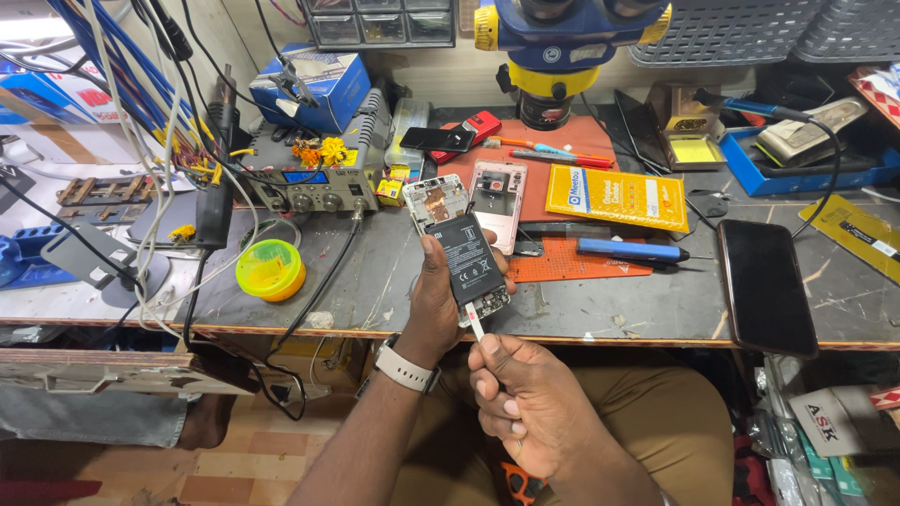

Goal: The person uses a metal spudger and a blue plastic pry tool to separate the back cover and battery from a disassembled smartphone. They carefully pry along the edges and lift the battery to disconnect it from the motherboard.

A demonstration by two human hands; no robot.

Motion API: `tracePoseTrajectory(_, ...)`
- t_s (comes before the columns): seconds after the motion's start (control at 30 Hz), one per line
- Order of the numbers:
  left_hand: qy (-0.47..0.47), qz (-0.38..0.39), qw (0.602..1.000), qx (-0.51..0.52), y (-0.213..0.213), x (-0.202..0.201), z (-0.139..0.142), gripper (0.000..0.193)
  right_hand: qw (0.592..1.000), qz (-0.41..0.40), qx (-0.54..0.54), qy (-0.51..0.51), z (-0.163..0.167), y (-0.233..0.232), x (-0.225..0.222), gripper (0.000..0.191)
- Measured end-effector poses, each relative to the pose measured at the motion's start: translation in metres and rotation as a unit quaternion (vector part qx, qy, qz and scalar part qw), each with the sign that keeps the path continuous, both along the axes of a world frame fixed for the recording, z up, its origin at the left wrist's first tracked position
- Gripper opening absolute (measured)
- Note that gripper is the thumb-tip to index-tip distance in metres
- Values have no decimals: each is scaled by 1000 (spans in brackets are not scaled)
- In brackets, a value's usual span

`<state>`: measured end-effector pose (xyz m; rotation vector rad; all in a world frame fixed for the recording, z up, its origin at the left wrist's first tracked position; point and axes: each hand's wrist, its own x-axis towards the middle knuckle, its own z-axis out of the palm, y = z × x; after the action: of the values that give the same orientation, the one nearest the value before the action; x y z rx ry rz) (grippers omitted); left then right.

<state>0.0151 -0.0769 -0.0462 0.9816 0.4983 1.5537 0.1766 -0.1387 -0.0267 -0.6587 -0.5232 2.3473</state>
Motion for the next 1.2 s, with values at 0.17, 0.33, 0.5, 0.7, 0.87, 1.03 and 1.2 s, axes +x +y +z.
tracePoseTrajectory(0.17,-4,-3,1000,2,0,0,0,86,1000,8,-8,16,4,0,1,24)
tracePoseTrajectory(0.33,-11,-14,1000,3,0,-1,-1,86,1000,10,-5,17,6,1,2,24)
tracePoseTrajectory(0.5,-15,-19,1000,9,2,-1,-3,85,999,17,-6,26,9,1,4,23)
tracePoseTrajectory(0.7,-19,-27,999,2,3,-1,-4,85,1000,20,-12,20,12,1,6,24)
tracePoseTrajectory(0.87,-16,-26,1000,6,3,-1,-4,84,999,24,-13,26,14,1,6,24)
tracePoseTrajectory(1.03,-6,-17,1000,9,2,0,-3,85,999,23,-20,22,16,2,8,24)
tracePoseTrajectory(1.2,-1,-13,1000,6,0,0,0,85,999,19,-18,19,9,1,8,24)
